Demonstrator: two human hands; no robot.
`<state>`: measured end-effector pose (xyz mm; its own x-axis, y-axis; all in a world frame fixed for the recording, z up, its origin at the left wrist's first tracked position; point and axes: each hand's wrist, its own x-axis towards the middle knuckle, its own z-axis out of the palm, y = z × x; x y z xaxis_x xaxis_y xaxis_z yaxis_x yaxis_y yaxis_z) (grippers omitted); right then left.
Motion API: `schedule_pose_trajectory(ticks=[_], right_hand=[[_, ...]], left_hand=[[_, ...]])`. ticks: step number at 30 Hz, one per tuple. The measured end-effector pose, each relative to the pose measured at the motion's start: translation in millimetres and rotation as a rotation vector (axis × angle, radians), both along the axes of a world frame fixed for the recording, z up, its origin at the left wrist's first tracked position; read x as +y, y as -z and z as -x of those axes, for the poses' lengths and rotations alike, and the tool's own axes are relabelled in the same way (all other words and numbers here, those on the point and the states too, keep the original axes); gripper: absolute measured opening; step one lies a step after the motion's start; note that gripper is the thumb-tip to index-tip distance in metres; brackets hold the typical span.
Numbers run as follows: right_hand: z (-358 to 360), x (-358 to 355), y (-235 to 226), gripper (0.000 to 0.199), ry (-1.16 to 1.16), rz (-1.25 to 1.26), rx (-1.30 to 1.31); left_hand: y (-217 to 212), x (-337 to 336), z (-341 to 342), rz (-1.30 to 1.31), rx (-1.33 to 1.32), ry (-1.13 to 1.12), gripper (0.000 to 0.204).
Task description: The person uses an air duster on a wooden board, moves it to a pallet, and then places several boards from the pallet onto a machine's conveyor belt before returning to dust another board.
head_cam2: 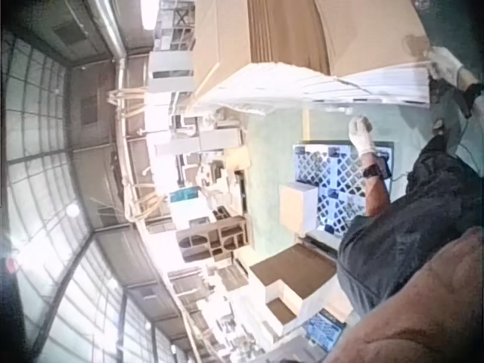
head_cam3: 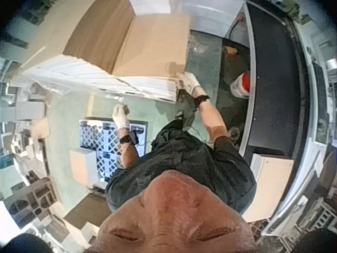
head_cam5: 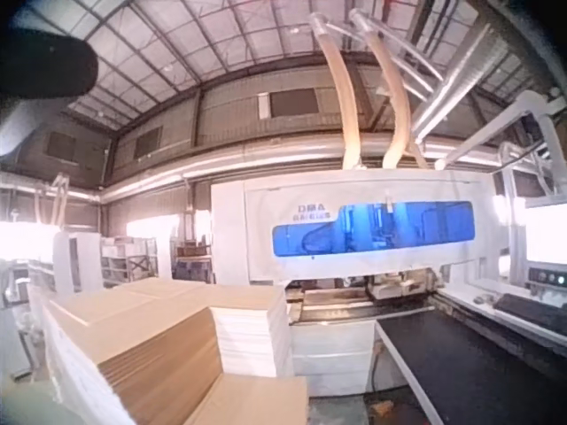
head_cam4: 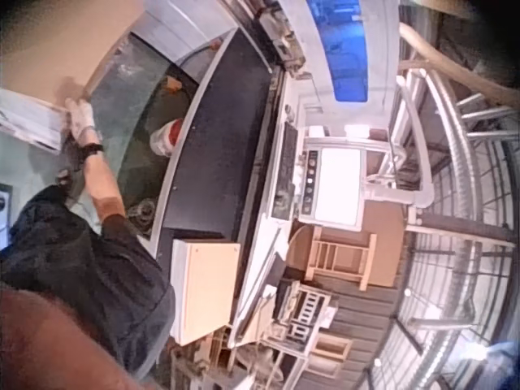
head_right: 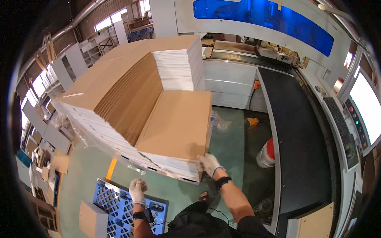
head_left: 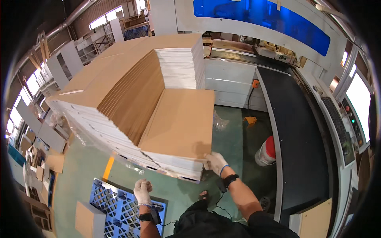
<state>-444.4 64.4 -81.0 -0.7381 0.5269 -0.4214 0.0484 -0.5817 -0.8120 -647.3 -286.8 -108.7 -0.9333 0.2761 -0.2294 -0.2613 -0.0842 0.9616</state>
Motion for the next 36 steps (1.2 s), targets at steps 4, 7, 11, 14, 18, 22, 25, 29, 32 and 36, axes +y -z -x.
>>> schedule_pose_trajectory(ticks=[4, 7, 11, 14, 18, 22, 25, 29, 32, 36], right_hand=[[-29, 3, -3, 0.017, -0.037, -0.070, -0.032], [-95, 18, -20, 0.021, -0.191, -0.130, -0.156], [-161, 43, -5, 0.037, -0.180, 0.067, -0.213], [-139, 68, -1, 0.041, 0.048, -0.058, -0.055], [-115, 103, -42, 0.037, 0.032, -0.308, -0.213], [-166, 146, -36, 0.032, 0.088, -0.194, -0.085], [-207, 178, -40, 0.033, 0.154, -0.114, 0.147], [-251, 249, -69, 0.033, 0.165, -0.239, 0.141], [-274, 299, -85, 0.032, 0.222, -0.366, 0.214], [-287, 380, -94, 0.037, 0.270, -0.498, 0.077]], left_hand=[[12, 27, 37, 0.247, 0.238, -0.195, 0.019], [-23, 40, 41, 0.258, 0.049, -0.120, 0.024], [-31, 68, 19, 0.348, -0.344, 0.323, 0.033], [-41, 92, -20, 0.747, 0.496, 0.706, 0.047], [-60, 113, -52, 0.488, -0.286, 0.434, 0.064], [-123, 160, -99, 0.484, -0.114, 0.475, 0.060], [-147, 196, -117, 0.413, -0.015, 0.521, 0.056], [-99, 249, -54, 0.100, -0.159, 0.949, 0.049], [-124, 376, -98, -0.206, -0.067, 0.879, 0.065], [-124, 501, -91, -0.278, -0.198, 0.836, 0.051]])
